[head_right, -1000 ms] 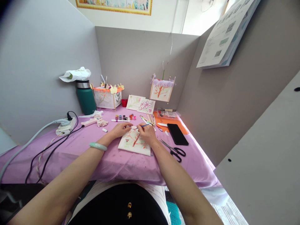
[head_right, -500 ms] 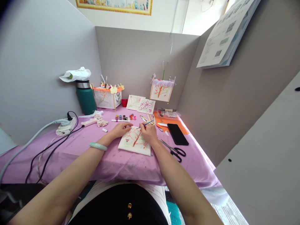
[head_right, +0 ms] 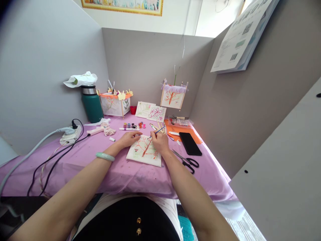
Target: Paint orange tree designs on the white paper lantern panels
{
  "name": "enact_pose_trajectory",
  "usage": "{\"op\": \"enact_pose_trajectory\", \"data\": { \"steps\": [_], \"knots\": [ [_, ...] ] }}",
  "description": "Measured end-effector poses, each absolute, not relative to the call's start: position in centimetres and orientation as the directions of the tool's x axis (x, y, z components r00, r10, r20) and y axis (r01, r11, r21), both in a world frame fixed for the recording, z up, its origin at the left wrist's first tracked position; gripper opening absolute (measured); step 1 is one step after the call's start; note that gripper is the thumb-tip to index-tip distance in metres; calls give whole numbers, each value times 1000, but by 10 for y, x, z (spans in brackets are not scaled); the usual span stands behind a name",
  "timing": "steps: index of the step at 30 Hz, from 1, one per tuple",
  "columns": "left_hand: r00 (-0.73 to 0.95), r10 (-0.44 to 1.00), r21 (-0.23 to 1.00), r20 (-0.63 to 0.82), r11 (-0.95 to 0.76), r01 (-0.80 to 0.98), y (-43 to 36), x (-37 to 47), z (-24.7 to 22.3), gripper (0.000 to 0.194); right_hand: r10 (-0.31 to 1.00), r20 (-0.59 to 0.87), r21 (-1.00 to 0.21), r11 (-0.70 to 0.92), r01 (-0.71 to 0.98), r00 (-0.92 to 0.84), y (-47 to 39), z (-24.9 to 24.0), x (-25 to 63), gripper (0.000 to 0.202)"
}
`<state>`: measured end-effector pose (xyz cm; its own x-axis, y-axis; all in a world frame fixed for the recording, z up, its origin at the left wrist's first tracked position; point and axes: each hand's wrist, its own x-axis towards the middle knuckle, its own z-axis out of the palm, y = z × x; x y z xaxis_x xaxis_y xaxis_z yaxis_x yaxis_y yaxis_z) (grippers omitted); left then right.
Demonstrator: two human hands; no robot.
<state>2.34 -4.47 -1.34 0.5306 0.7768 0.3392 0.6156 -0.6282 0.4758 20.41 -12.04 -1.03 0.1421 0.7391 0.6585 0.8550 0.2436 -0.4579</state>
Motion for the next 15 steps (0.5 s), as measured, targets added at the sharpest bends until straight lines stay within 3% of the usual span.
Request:
{"op": "enact_pose_trajectory", "data": {
  "steps": [10, 15],
  "knots": [
    [531, 772, 477, 349, -635, 608, -44, 23, -14, 36, 684, 700, -425, 169, 889, 205, -118, -10, 209, 36],
    [533, 772, 468, 347, -634, 615, -44, 23, -13, 36, 705, 692, -393, 191, 899, 152, -117, -13, 209, 38]
  ]
}}
